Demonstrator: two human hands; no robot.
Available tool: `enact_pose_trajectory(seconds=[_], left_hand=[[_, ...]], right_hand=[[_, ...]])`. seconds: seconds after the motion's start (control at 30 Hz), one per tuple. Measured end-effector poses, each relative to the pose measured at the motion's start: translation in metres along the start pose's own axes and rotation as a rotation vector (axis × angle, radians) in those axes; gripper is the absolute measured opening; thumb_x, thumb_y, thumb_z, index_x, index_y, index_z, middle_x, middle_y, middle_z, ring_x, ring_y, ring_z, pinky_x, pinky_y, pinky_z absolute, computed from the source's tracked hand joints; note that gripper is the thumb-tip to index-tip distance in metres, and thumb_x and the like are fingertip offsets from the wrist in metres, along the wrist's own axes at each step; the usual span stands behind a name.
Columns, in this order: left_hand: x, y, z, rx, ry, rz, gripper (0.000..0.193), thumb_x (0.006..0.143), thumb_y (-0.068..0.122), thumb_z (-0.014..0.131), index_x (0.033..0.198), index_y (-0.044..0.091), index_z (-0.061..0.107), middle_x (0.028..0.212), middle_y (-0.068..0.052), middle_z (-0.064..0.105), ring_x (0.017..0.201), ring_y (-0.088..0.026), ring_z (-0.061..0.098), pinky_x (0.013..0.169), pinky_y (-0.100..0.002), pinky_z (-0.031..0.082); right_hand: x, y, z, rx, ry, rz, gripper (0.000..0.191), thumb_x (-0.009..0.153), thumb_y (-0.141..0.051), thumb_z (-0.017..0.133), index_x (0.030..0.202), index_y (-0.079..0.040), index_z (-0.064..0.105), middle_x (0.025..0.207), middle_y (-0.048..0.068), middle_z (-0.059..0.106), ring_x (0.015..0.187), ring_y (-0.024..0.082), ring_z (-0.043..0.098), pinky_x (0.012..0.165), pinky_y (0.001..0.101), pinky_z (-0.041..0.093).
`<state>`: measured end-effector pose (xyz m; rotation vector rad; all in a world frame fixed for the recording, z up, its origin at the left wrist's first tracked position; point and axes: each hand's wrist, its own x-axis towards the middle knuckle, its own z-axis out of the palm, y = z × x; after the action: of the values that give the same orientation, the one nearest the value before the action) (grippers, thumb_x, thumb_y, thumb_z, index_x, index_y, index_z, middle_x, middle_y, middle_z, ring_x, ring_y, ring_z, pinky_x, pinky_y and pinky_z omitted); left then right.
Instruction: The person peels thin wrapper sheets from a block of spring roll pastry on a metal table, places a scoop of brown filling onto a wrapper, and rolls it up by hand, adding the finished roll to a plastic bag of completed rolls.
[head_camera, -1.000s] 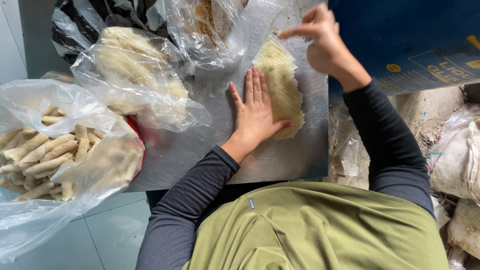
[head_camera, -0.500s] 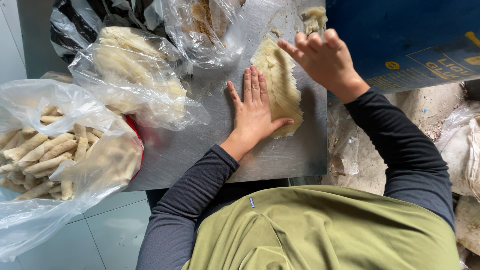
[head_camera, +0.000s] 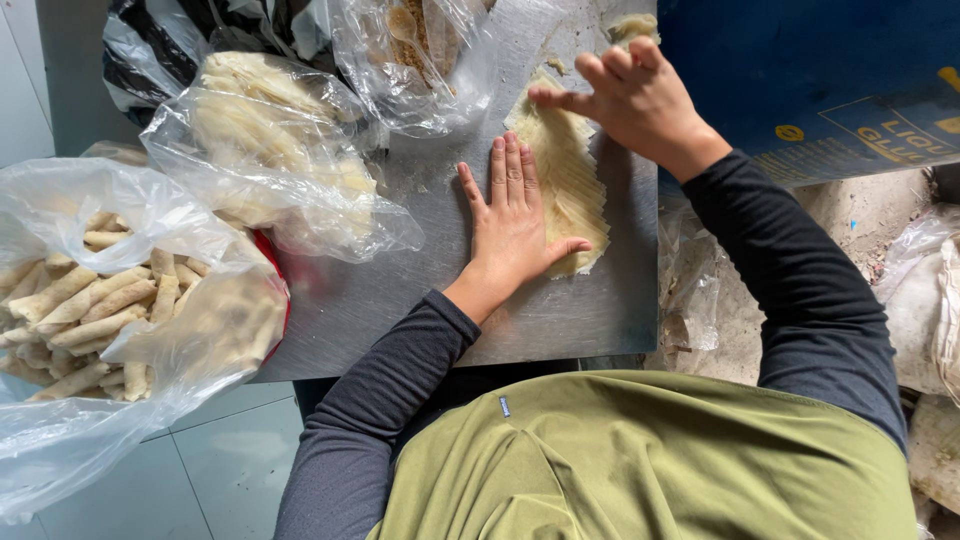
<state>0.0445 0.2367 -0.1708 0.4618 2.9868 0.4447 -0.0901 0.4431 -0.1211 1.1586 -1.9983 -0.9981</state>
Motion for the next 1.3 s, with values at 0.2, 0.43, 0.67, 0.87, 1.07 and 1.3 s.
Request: enact_pose_trajectory(seconds=[0.2, 0.43, 0.67, 0.87, 1.07, 1.3], left_hand=[[-0.001, 0.001, 0.000, -0.018, 0.014, 0.002, 0.149, 0.067, 0.095, 0.051, 0.158, -0.015, 0.011, 0.168, -0.033, 0.005, 0.158, -0.042, -0.002, 0.116, -0.078, -0.002], [-0.002, -0.001, 0.000, -0.016, -0.024, 0.006, 0.150, 0.066, 0.096, 0.050, 0.158, -0.015, 0.009, 0.167, -0.034, 0.004, 0.157, -0.042, -0.004, 0.116, -0.078, -0.002], [-0.001, -0.002, 0.000, -0.014, 0.006, 0.008, 0.149, 0.068, 0.096, 0.050, 0.158, -0.015, 0.009, 0.168, -0.033, 0.004, 0.158, -0.041, -0.003, 0.117, -0.078, -0.003], [-0.002, -0.002, -0.007, -0.011, -0.047, 0.024, 0.147, 0.068, 0.094, 0.050, 0.159, -0.015, 0.010, 0.168, -0.033, 0.004, 0.158, -0.041, -0.002, 0.116, -0.078, -0.002], [-0.038, -0.015, -0.029, -0.239, 0.284, 0.075, 0.087, 0.092, 0.059, 0.069, 0.152, 0.003, 0.039, 0.152, -0.020, 0.037, 0.146, -0.036, 0.032, 0.114, -0.065, 0.021], [-0.074, -0.001, -0.033, -0.372, 0.260, 0.060, 0.027, 0.087, 0.032, 0.079, 0.104, 0.016, 0.064, 0.099, -0.002, 0.058, 0.097, -0.022, 0.057, 0.087, -0.042, 0.039]], right_hand=[[0.010, 0.005, 0.020, 0.052, -0.061, 0.063, 0.066, 0.113, -0.019, 0.054, 0.167, -0.048, 0.033, 0.109, -0.005, 0.042, 0.103, 0.013, 0.042, 0.101, 0.0334, 0.030], [0.011, -0.011, 0.008, 0.690, -0.233, 0.196, 0.089, 0.082, 0.001, 0.060, 0.160, -0.040, 0.049, 0.118, 0.002, 0.045, 0.118, 0.020, 0.045, 0.098, 0.0375, 0.031], [0.007, -0.013, 0.001, 0.210, -0.153, 0.195, 0.063, 0.102, -0.011, 0.061, 0.159, -0.034, 0.048, 0.108, -0.001, 0.043, 0.107, 0.016, 0.043, 0.102, 0.0365, 0.030], [-0.017, -0.008, -0.026, 0.999, -0.106, 0.450, 0.084, 0.086, 0.018, 0.049, 0.159, -0.022, 0.058, 0.107, 0.005, 0.040, 0.107, 0.023, 0.040, 0.093, 0.0370, 0.034], [-0.060, -0.025, -0.081, 1.532, -0.161, 0.477, 0.090, 0.080, 0.025, 0.041, 0.142, -0.035, 0.067, 0.103, 0.005, 0.043, 0.101, 0.024, 0.042, 0.087, 0.0324, 0.038], [-0.074, -0.053, -0.121, 1.275, -0.326, 0.224, 0.078, 0.079, 0.007, 0.059, 0.131, -0.050, 0.069, 0.104, 0.002, 0.049, 0.104, 0.020, 0.046, 0.097, 0.0383, 0.031]])
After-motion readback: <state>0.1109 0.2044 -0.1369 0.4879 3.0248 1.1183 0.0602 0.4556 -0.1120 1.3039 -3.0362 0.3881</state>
